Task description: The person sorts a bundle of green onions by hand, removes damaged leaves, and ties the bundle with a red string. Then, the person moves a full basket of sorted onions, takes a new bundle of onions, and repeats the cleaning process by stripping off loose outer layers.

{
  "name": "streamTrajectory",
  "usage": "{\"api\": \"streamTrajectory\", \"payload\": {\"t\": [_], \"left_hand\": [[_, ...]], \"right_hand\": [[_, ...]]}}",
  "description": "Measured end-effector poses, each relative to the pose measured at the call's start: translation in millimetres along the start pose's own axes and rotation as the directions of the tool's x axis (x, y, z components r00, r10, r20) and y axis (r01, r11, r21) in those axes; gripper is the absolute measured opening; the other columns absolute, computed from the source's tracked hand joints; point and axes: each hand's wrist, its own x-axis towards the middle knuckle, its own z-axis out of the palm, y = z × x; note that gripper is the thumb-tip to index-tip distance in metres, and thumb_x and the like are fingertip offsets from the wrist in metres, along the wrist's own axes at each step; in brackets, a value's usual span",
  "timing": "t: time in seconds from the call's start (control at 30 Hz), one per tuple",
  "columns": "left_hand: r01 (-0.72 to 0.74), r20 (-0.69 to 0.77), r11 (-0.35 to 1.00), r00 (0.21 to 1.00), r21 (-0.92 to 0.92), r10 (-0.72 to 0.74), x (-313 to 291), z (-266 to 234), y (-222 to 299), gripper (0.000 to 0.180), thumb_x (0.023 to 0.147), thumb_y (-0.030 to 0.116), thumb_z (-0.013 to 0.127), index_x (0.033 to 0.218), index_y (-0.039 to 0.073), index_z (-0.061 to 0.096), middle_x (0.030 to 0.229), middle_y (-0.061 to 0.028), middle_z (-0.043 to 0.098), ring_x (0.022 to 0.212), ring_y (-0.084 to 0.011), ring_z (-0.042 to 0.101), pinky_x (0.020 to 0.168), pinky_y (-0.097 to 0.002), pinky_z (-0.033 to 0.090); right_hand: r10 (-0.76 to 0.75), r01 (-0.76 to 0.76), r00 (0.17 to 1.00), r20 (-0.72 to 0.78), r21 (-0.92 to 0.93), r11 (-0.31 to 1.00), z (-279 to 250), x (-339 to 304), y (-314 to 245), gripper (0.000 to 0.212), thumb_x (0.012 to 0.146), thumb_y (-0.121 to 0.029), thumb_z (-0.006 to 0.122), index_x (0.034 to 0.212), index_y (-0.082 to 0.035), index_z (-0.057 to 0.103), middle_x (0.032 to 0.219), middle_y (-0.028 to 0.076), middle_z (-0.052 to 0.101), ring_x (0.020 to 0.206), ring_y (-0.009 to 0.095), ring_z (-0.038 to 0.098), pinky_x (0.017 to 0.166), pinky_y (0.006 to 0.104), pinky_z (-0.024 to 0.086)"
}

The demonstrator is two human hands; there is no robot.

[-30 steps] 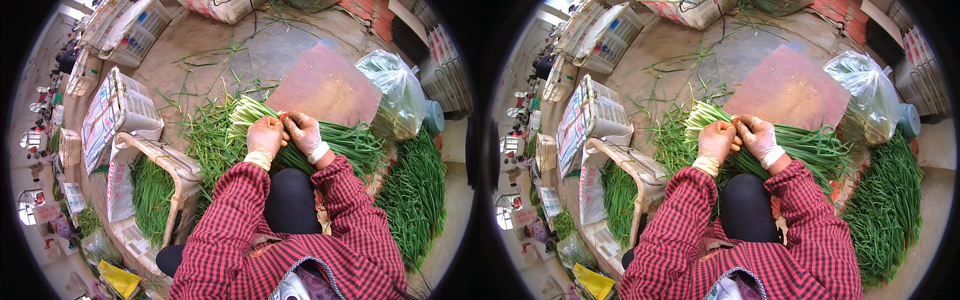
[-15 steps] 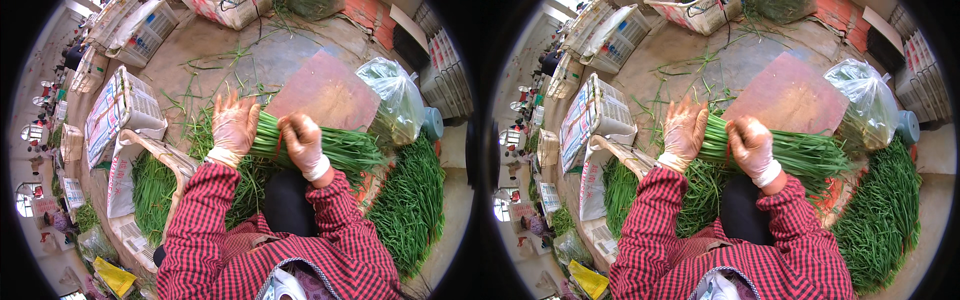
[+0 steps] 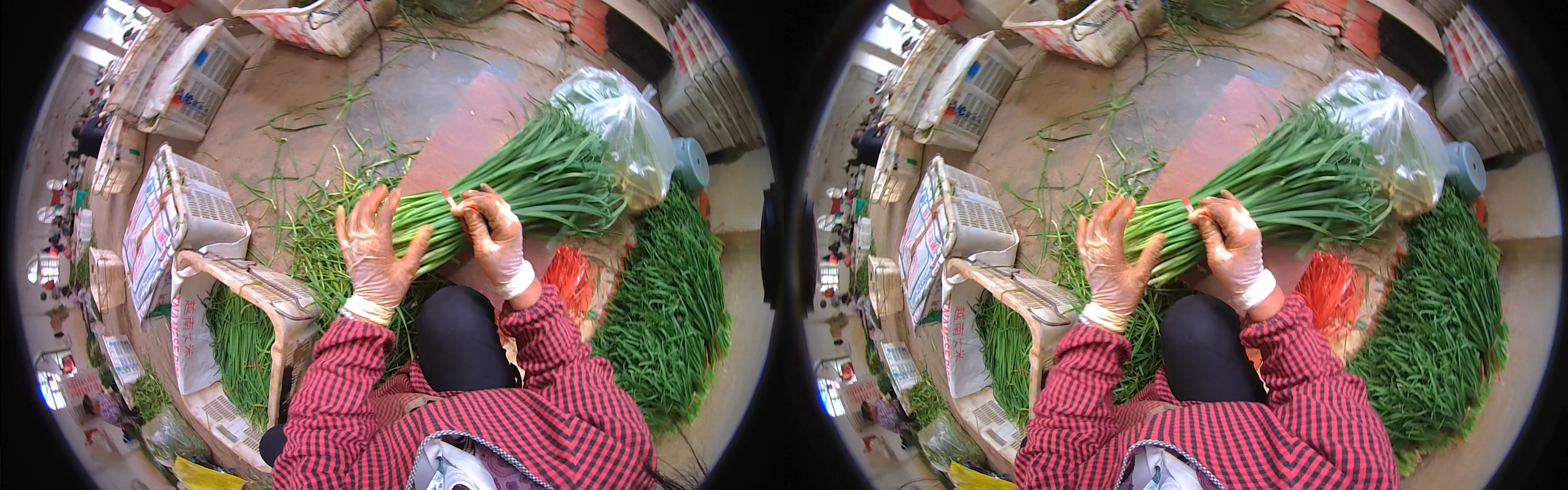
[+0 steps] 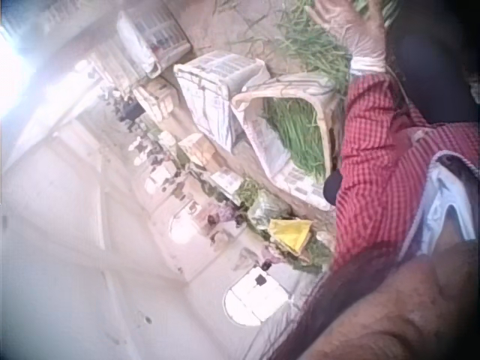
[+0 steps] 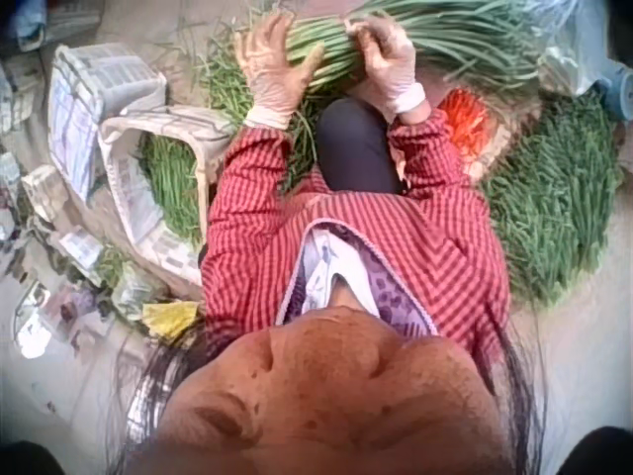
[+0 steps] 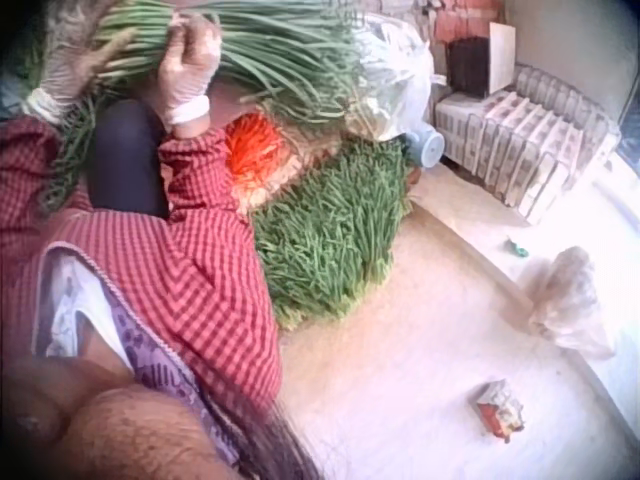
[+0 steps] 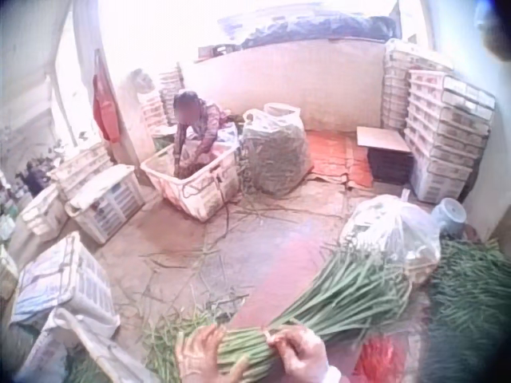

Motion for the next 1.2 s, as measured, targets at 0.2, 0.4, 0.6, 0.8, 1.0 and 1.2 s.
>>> {"api": "streamTrajectory", "payload": {"t": [0.2,0.4,0.6,0.8,1.0,1.2], "left_hand": [[-0.172,0.418,0.972,0.904,0.161,0.09,32.4,15.9,28.0,0.134,0.06,0.061,0.082,0.158,0.007,0.008,0.156,-0.0242,0.027,0.146,-0.0373,0.026,0.12,-0.0529,0.013],[-0.087,0.445,0.989,0.895,0.122,0.024,29.9,49.4,31.6,0.1,0.063,0.048,0.083,0.143,0.005,0.04,0.113,-0.0166,0.058,0.113,-0.0328,0.056,0.102,-0.0451,0.041],[0.175,0.574,0.975,0.817,-0.14,-0.065,66.9,37.0,-5.3,0.102,0.061,0.05,0.083,0.143,0.006,0.043,0.124,-0.0202,0.062,0.119,-0.0335,0.059,0.102,-0.0409,0.046],[0.661,0.677,0.184,0.735,-0.728,0.039,72.1,38.9,-36.7,0.082,0.069,0.014,0.085,0.142,0.008,0.049,0.125,-0.0103,0.064,0.114,-0.0186,0.059,0.102,-0.0319,0.045],[0.418,0.496,0.649,0.865,-0.635,-0.071,67.6,45.0,-25.5,0.099,0.067,0.03,0.085,0.15,0.008,0.037,0.135,-0.0156,0.058,0.124,-0.0277,0.056,0.107,-0.0351,0.042],[0.345,0.579,0.925,0.792,-0.161,-0.195,86.1,30.3,3.5,0.088,0.067,0.038,0.081,0.142,0.007,0.046,0.129,-0.0191,0.061,0.122,-0.0318,0.059,0.1,-0.0415,0.049]], "right_hand": [[-0.072,0.073,0.991,0.114,-0.008,0.997,-5.7,-0.2,-15.0,0.001,0.089,-0.005,0.064,0.088,-0.006,0.063,0.088,0.013,0.067,0.091,0.034,0.065,0.098,0.0491,0.047],[-0.153,0.177,0.983,0.102,-0.295,0.939,12.9,48.6,4.9,0.007,0.081,-0.005,0.063,0.088,-0.005,0.063,0.082,0.016,0.062,0.081,0.038,0.059,0.071,0.0472,0.048],[0.278,-0.32,0.947,0.161,0.403,0.857,39.9,83.2,10.5,0.018,0.096,-0.017,0.063,0.102,0.0,0.068,0.09,0.008,0.072,0.09,0.016,0.066,0.077,0.0277,0.05],[0.537,-0.728,0.685,0.492,0.443,0.523,-18.5,-51.6,24.7,0.028,0.1,-0.025,0.06,0.106,0.003,0.06,0.099,0.01,0.066,0.093,0.016,0.061,0.085,0.032,0.051],[0.608,-0.734,0.671,0.425,0.501,0.459,-11.5,-41.9,27.2,0.04,0.097,-0.029,0.064,0.124,-0.001,0.052,0.116,0.009,0.063,0.111,0.018,0.06,0.094,0.034,0.05],[0.581,-0.652,0.723,0.373,0.092,0.753,-17.1,-33.9,49.3,0.02,0.097,-0.018,0.064,0.095,0.002,0.064,0.079,0.006,0.066,0.075,0.013,0.062,0.069,0.0263,0.05]]}}
